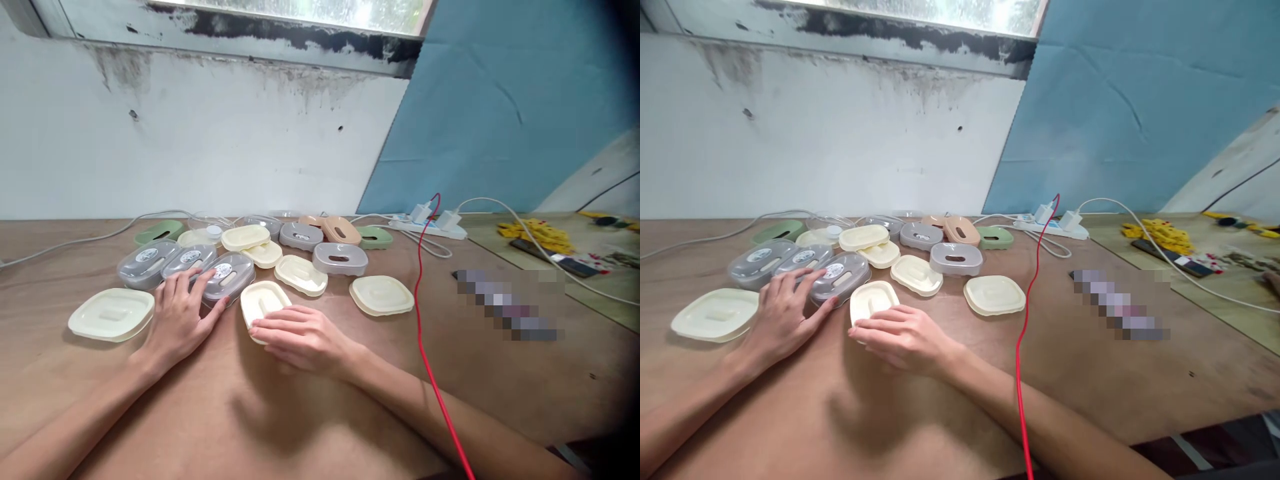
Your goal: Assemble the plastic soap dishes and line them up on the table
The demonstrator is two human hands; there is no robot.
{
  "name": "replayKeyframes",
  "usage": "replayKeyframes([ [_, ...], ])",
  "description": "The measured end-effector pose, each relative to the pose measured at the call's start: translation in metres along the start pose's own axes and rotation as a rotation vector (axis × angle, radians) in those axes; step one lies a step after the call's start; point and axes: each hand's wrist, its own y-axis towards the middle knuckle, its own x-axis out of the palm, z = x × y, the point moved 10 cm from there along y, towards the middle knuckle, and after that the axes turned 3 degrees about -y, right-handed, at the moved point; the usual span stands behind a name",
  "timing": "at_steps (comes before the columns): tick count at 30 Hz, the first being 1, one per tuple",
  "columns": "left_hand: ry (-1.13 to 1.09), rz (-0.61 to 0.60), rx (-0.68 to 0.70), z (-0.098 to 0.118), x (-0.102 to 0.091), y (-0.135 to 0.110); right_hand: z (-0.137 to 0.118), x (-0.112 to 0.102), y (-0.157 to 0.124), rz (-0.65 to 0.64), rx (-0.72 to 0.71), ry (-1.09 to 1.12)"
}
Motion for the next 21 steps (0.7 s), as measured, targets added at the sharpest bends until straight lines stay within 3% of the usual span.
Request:
replayKeyframes([
  [3,-0.018,0.017,0.017,0.002,-0.001,0.001,0.003,0.023,0.000,-0.183,0.068,0.090],
  [5,-0.046,0.053,0.049,0.008,-0.007,0.001,0.011,0.022,-0.001,-0.215,0.128,0.112],
  [9,-0.208,0.049,0.316,0.041,-0.021,-0.007,0.054,-0.010,-0.008,-0.075,0.339,-0.095],
  [13,-0.401,-0.141,0.593,0.080,-0.019,-0.027,0.126,-0.048,-0.050,-0.020,0.702,-0.425],
  [17,-0.560,-0.308,0.659,0.097,-0.008,-0.037,0.181,-0.065,-0.100,-0.117,1.004,-0.518],
  [21,-0.766,-0.269,0.627,0.092,-0.014,-0.034,0.193,-0.069,-0.113,-0.104,1.039,-0.437],
])
